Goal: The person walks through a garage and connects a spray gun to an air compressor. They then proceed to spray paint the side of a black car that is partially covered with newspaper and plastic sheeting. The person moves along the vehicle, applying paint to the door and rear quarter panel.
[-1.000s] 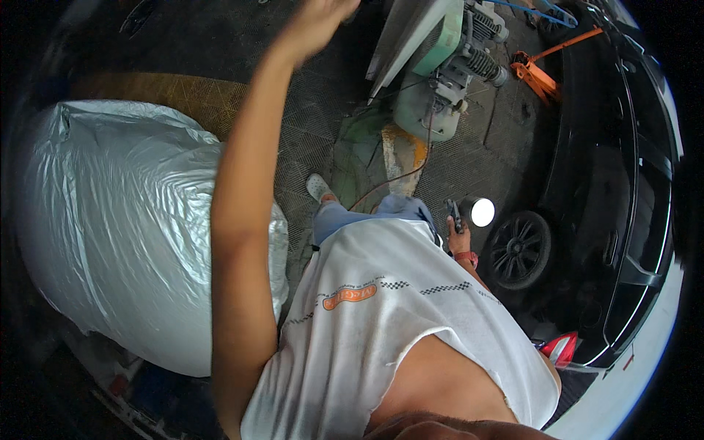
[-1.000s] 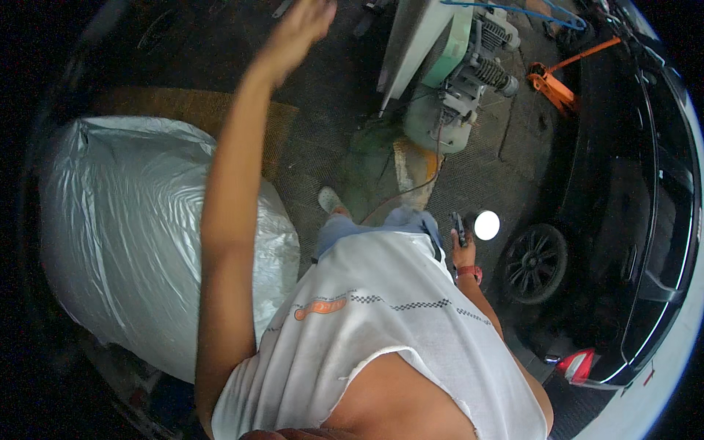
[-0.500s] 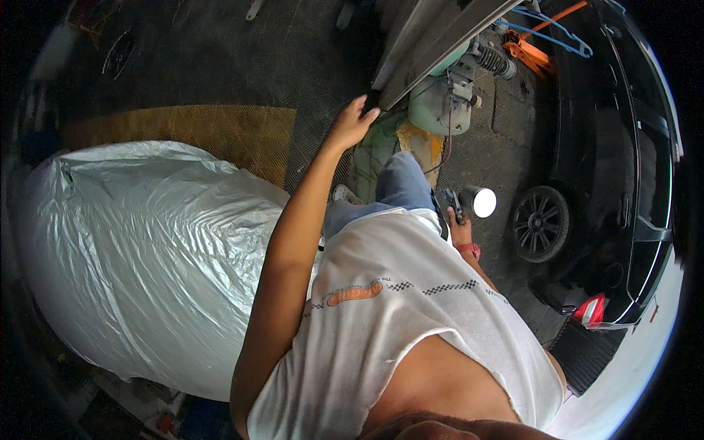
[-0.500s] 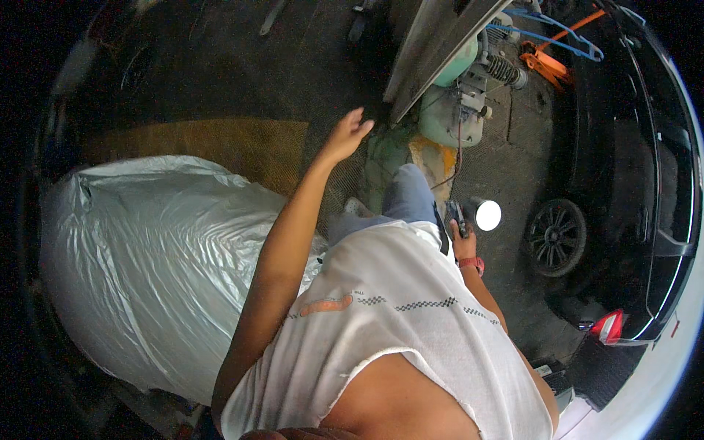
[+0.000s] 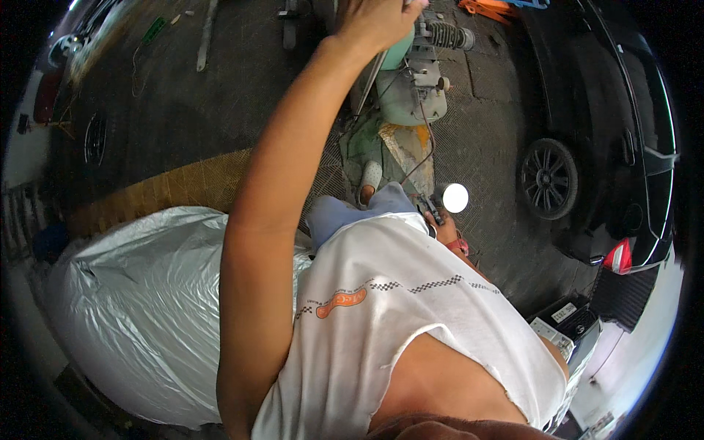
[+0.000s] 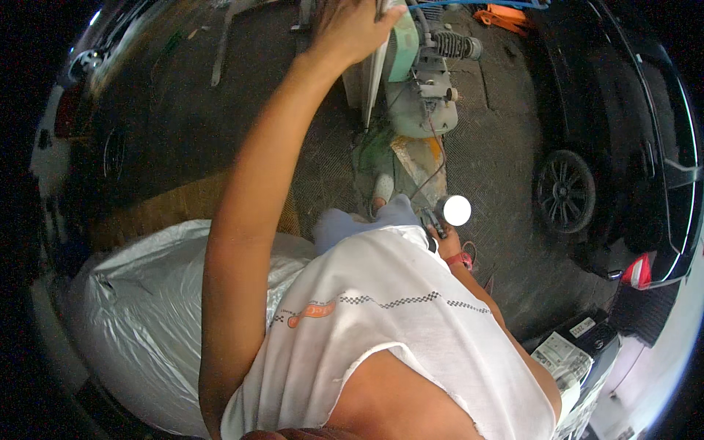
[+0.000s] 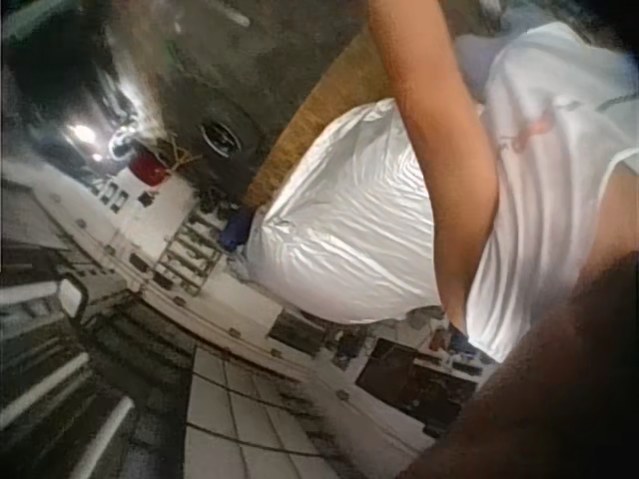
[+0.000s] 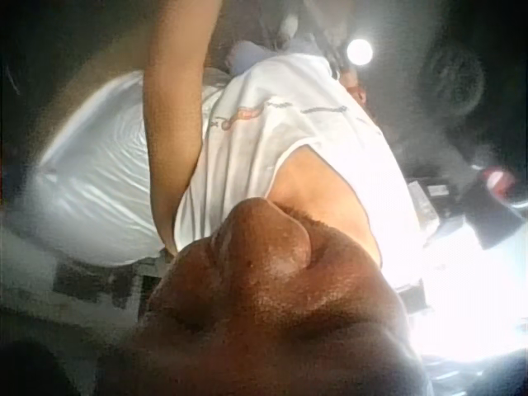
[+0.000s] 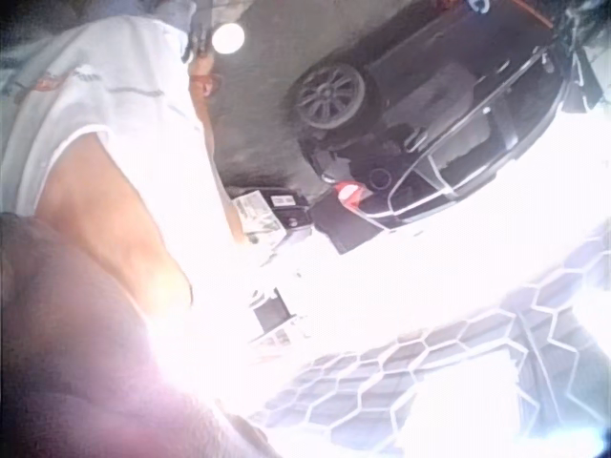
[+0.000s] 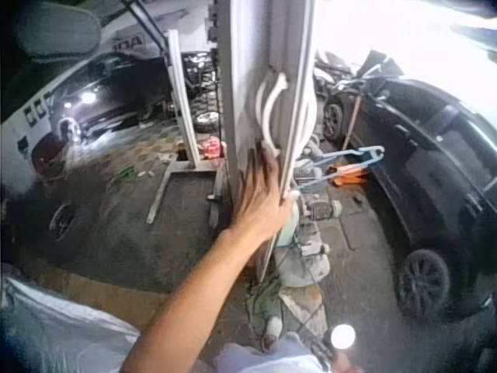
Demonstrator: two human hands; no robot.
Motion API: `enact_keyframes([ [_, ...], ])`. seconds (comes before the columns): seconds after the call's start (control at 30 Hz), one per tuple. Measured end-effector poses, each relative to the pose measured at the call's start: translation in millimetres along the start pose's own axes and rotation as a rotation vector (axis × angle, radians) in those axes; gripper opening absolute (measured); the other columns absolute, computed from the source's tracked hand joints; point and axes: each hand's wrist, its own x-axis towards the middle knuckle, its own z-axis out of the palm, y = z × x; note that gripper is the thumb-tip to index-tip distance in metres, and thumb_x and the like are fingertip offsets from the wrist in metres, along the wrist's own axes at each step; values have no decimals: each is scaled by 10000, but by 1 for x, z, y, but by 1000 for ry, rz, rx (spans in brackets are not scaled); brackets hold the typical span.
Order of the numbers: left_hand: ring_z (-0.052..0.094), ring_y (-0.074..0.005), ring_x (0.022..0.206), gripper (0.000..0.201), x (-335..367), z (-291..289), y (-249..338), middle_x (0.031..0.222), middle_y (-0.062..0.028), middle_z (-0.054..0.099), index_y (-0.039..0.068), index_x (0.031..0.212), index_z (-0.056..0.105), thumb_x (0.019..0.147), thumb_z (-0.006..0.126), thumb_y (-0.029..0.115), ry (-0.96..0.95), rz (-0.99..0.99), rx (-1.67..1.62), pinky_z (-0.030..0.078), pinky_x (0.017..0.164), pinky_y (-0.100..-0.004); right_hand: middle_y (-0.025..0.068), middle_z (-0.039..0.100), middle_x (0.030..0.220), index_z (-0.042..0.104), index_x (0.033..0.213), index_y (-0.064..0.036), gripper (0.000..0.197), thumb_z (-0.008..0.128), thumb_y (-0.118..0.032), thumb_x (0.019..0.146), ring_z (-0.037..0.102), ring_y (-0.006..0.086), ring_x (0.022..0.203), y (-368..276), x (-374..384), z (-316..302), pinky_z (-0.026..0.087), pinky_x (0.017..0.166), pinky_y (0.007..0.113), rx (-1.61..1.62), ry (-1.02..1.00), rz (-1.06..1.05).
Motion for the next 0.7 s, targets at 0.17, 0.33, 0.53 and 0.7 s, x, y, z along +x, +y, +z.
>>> enact_keyframes([
  [0.17, 445, -548, 1295, 950, 22, 40, -46, 1480, -438, 290, -136, 1514, -65, 884, 587, 151, 40, 73, 32, 418, 1090, -486, 288, 669, 1197, 644, 1236, 67, 563, 721, -387, 912, 656, 374, 1126, -120, -13, -5, 495, 971, 390, 14, -63, 122],
  [0.33, 551, -518, 1190, 1011, 64, 39, -66, 1510, -409, 283, -42, 1537, -156, 868, 582, 129, -36, -43, -121, 510, 962, -497, 232, 671, 1210, 646, 1254, -18, 521, 755, -368, 883, 645, 386, 1081, -82, 0, 23, 496, 942, 426, -130, -15, -6],
  [0.53, 543, -507, 1206, 1046, 99, 63, -114, 1552, -398, 202, -53, 1518, -208, 878, 594, 145, -216, -142, -13, 513, 949, -496, 247, 699, 1140, 672, 1233, -4, 463, 726, -329, 908, 673, 365, 1064, -137, -42, 65, 508, 914, 417, -103, 133, 137],
  [0.7, 496, -495, 1273, 1090, 128, 76, -143, 1560, -405, 166, -74, 1497, -240, 888, 626, 186, -246, -139, 81, 484, 1004, -474, 278, 688, 1056, 688, 1136, 12, 459, 730, -374, 890, 631, 467, 1004, -107, -62, 122, 505, 855, 490, -46, 351, 33],
])
